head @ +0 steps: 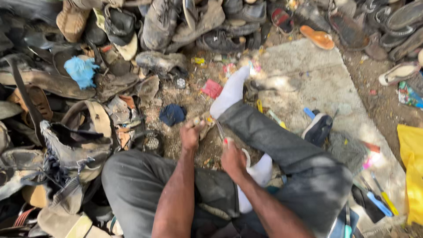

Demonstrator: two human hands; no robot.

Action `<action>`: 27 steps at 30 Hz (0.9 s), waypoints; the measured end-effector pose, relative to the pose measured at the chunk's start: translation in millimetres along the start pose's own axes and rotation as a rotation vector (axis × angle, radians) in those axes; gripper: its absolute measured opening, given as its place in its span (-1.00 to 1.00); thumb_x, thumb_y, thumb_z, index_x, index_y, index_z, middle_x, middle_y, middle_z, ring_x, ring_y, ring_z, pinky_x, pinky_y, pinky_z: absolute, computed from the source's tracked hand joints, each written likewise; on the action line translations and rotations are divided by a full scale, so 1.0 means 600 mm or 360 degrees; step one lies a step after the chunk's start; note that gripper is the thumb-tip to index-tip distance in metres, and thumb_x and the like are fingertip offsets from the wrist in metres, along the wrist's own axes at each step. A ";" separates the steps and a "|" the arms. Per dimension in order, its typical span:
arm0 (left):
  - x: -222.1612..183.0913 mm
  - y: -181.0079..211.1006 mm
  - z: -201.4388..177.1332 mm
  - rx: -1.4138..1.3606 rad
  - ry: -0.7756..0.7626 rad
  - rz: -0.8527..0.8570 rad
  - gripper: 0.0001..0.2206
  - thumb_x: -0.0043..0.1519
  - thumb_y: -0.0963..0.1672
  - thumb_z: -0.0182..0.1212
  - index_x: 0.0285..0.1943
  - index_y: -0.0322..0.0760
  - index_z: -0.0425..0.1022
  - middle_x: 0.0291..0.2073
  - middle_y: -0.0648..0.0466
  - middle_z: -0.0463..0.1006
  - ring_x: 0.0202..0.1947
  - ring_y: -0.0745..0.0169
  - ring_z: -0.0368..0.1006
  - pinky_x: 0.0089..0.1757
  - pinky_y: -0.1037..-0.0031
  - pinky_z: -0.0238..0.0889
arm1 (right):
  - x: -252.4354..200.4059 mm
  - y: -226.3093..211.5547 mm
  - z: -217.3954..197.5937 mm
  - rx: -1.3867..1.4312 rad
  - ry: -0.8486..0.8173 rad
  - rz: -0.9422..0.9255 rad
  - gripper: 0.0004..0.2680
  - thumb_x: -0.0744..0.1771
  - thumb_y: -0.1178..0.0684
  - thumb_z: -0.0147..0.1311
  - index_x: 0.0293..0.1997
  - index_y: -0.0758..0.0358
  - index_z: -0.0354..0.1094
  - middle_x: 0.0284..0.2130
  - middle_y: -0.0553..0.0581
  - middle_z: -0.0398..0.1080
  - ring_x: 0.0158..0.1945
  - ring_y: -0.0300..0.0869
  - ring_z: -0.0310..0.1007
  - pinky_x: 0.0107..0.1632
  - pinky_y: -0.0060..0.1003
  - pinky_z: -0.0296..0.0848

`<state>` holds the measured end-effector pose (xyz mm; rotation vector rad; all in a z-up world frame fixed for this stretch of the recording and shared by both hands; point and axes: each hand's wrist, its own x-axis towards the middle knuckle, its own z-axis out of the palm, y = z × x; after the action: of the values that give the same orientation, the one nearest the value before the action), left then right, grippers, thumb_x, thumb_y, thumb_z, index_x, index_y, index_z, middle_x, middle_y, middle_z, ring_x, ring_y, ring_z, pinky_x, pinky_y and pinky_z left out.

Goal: The person sits on the ground and uses a knife to cut and scrape the material of several shoes, including soles and uppers, from a large pile of discarded footwear.

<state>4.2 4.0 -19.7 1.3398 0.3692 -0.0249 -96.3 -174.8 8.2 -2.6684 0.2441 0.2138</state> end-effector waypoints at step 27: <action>-0.004 0.011 -0.010 0.0109 -0.0186 0.0277 -0.79 0.16 -0.17 0.40 -0.09 -0.45 0.67 -0.34 0.11 0.62 -0.35 0.36 0.45 -0.27 0.51 0.34 | 0.048 -0.016 0.013 0.0433 0.0174 -0.0215 -0.82 0.37 0.02 -0.06 -0.25 0.31 0.43 -0.37 0.46 0.48 -0.21 0.33 0.49 -0.13 0.16 0.42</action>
<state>2.1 10.9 -13.8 1.4270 0.1536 0.0298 -67.3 -166.5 -0.4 -2.4163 0.1168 -0.0082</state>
